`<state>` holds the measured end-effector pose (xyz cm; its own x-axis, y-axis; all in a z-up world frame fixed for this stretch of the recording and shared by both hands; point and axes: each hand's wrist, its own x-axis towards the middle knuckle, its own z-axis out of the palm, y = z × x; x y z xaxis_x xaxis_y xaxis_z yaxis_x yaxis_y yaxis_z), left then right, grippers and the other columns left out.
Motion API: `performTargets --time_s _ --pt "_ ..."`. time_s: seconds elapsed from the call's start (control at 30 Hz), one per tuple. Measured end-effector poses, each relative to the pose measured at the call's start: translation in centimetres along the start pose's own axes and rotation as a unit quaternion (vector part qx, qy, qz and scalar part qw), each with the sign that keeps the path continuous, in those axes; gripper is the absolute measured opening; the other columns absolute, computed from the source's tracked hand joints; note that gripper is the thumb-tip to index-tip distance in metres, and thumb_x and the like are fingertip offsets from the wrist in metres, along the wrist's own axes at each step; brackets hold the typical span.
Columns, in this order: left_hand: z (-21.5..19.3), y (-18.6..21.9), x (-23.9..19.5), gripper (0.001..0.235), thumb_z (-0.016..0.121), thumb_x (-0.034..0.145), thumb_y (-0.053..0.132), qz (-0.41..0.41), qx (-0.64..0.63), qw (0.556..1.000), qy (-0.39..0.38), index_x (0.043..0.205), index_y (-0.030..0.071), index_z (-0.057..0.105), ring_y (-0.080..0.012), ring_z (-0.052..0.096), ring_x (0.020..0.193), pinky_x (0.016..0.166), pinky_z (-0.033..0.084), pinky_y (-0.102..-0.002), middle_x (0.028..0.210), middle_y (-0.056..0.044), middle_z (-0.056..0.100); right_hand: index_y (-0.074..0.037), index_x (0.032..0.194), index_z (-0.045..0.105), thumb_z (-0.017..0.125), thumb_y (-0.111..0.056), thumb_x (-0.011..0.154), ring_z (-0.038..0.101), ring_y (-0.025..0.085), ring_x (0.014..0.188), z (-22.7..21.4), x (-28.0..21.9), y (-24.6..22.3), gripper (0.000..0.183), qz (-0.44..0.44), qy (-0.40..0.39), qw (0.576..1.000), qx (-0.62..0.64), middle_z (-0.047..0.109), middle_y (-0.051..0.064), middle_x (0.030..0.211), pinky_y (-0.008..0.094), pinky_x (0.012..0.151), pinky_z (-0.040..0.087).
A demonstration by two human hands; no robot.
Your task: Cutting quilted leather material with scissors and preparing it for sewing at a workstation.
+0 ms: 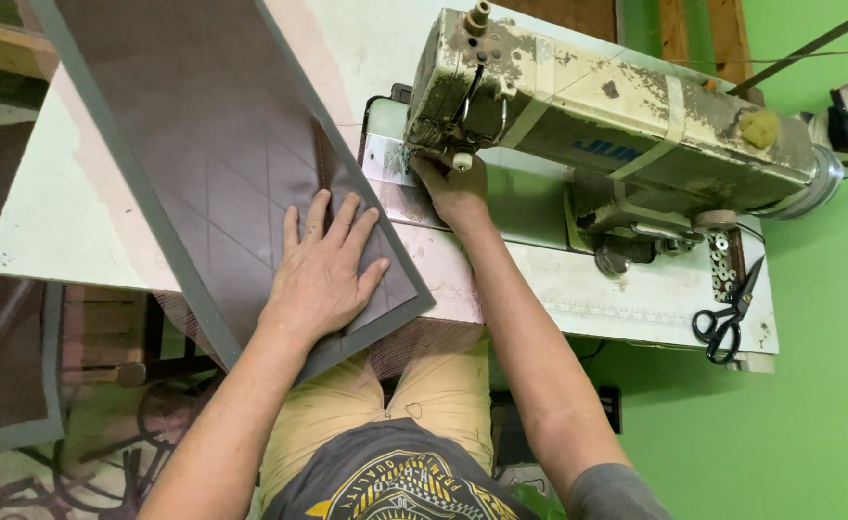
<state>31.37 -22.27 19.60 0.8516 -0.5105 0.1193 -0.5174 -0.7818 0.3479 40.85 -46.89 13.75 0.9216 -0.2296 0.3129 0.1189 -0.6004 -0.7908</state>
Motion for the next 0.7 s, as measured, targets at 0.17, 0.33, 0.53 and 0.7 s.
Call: performTargets --time_s 0.17,0.33,0.53,0.7 --pt "0.2 -0.7 0.2 0.064 0.047 0.101 0.054 0.018 -0.002 1.0 0.002 0.152 0.014 0.049 -0.046 0.027 0.151 0.114 0.02 -0.072 0.159 -0.017 0.043 -0.01 0.094 0.081 0.079 -0.015 0.085 0.075 0.036 0.089 0.1 0.0 1.4 0.01 -0.056 -0.009 0.998 -0.039 0.077 0.016 0.088 0.045 0.078 0.058" --pt "0.6 -2.0 0.7 0.063 0.058 0.095 0.054 0.034 0.017 0.999 0.032 0.146 0.017 0.057 -0.0435 0.035 0.148 0.112 0.026 -0.07 0.154 -0.014 0.051 -0.005 0.09 0.079 0.074 -0.013 0.088 0.075 0.031 0.084 -1.8 -1.0 -1.1 0.009 -0.014 0.004 1.0 0.024 0.075 0.018 0.085 0.044 0.076 0.057" --pt "0.8 -2.6 1.6 0.05 0.053 0.101 0.052 0.018 -0.013 1.0 0.018 0.139 0.021 0.062 -0.0422 0.039 0.146 0.111 0.028 -0.072 0.148 -0.01 0.057 -0.001 0.089 0.075 0.093 -0.028 0.074 0.075 0.026 0.072 -1.5 -0.4 -5.0 0.035 0.104 0.019 0.99 0.095 0.074 0.018 0.075 0.043 0.065 0.058" --pt "0.4 -1.5 1.5 0.049 0.058 0.1 0.048 -0.002 -0.033 0.999 0.03 0.136 0.016 0.063 -0.0473 0.037 0.145 0.108 0.025 -0.08 0.147 -0.016 0.056 0.0 0.079 0.073 0.088 -0.017 0.076 0.072 0.018 0.059 0.6 0.0 -3.2 0.023 0.231 0.052 0.938 0.253 0.071 0.013 0.065 0.029 0.057 0.064"
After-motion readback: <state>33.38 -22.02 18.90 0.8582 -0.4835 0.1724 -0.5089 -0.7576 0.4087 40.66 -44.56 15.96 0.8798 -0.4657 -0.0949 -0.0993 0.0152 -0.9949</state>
